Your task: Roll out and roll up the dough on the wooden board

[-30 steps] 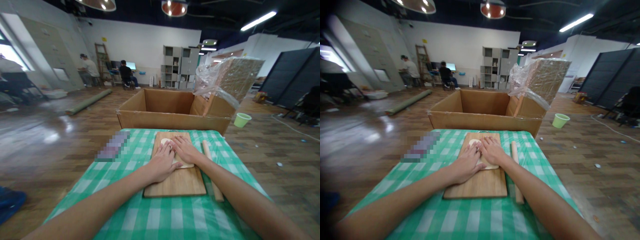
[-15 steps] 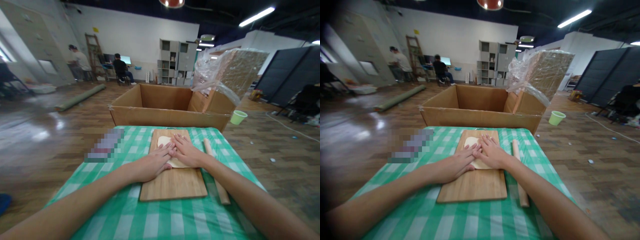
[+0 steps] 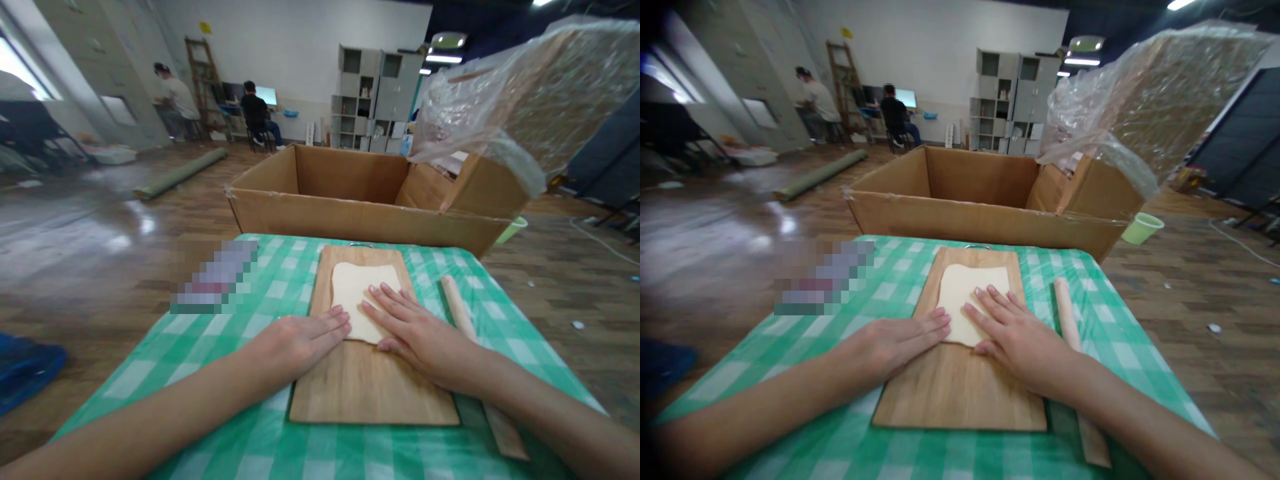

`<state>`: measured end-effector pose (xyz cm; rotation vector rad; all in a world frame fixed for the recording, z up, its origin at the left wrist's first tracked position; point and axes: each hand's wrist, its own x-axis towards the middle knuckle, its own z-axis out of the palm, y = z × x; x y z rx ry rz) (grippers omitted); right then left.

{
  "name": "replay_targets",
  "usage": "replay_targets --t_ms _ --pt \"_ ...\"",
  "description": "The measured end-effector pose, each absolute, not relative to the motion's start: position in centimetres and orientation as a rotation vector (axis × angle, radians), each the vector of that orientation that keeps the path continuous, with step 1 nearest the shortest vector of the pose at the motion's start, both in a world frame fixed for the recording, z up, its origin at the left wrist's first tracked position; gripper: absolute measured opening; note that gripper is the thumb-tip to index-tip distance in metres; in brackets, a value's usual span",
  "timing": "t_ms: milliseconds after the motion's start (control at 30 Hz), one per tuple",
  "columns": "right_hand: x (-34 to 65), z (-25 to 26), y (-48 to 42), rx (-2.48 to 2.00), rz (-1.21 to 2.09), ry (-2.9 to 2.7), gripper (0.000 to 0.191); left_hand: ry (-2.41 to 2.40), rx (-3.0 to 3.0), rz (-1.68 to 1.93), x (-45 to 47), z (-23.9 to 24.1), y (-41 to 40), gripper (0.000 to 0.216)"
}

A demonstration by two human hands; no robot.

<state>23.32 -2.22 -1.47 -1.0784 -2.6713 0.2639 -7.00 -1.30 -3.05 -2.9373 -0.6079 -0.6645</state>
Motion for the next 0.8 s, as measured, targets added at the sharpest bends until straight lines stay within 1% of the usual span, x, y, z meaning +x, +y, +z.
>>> replay_targets --t_ms 133,233,333,433,533,600,800 --pt "23.7 -1.4 -2.3 -1.029 0.228 -2.638 0.060 -0.563 -2.917 -0.681 -7.3 -2.0 -1.6 0.050" --pt "23.6 -1.1 -2.7 -0.893 0.189 -2.629 0.053 -0.568 -2.920 -0.716 -7.4 -1.5 -1.7 0.045" --pt "23.2 -1.0 -3.0 -0.752 0.196 -2.636 0.052 -0.689 -2.941 -0.743 -7.7 -1.5 -1.6 0.040" --pt "22.9 -1.2 -3.0 -0.718 0.203 -2.607 0.053 -0.729 -3.027 -0.678 -8.2 -1.5 -1.2 0.045" --pt "23.0 -1.5 -2.8 -0.725 0.198 -2.612 0.052 -0.621 -3.047 -0.698 -8.7 -0.9 -1.0 0.055" --pt "23.2 -1.7 -2.7 -0.734 0.198 -2.618 0.050 -0.572 -3.023 -0.707 -8.8 -0.5 -1.0 0.058" --pt "23.5 -1.6 -2.6 -0.721 0.241 -2.597 0.047 -0.546 -2.978 -0.756 -7.8 -0.1 -1.3 0.047"
